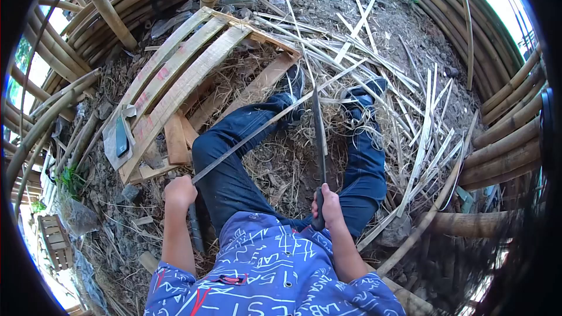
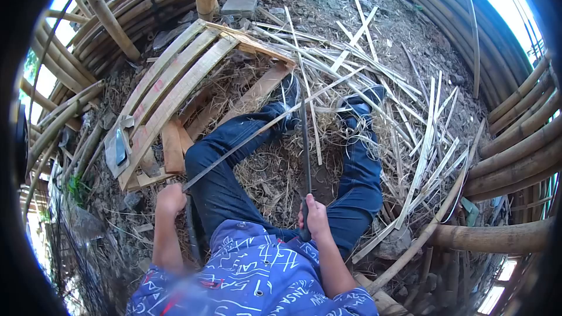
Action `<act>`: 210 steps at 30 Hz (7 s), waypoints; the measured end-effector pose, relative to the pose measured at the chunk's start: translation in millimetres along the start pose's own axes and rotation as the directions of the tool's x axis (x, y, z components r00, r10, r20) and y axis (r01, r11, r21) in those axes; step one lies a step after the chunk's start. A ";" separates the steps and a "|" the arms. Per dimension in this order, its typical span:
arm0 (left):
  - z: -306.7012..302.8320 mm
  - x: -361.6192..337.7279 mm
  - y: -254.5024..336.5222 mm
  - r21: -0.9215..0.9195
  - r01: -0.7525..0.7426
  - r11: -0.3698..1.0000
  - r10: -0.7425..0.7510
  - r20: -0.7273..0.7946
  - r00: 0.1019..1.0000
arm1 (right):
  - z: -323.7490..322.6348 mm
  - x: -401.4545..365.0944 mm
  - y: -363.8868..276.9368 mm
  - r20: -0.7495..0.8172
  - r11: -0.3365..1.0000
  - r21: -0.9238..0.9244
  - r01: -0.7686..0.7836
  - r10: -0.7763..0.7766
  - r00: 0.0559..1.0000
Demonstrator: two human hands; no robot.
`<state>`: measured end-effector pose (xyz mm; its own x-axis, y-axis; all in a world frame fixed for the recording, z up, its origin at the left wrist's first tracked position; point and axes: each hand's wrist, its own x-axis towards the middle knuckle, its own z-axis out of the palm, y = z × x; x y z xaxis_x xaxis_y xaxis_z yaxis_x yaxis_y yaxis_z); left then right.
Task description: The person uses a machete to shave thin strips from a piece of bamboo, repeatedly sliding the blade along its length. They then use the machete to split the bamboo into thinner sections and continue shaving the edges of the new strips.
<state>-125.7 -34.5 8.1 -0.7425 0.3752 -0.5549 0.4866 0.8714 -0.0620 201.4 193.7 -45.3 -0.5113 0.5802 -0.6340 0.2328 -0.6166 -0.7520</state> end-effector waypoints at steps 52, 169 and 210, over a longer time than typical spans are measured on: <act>35.6 -2.2 83.9 -0.748 0.068 0.661 0.437 0.457 0.775 | 34.6 30.5 -37.4 0.147 0.656 -0.694 0.296 -0.273 0.951; 33.2 -62.7 37.3 -0.745 0.395 0.538 0.449 0.650 0.614 | -19.6 61.6 -41.7 0.271 -0.034 -0.954 0.297 -0.519 0.811; 27.1 -75.0 38.7 -0.669 0.456 0.586 0.447 0.737 0.506 | -51.7 39.5 -57.2 0.159 0.043 -0.979 0.198 -0.441 0.883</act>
<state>-38.8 -37.5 24.8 0.1811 0.3468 -0.9203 -0.3616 0.8937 0.2656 210.6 279.4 -36.6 -0.6860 0.6997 -0.1998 0.7190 0.6095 -0.3340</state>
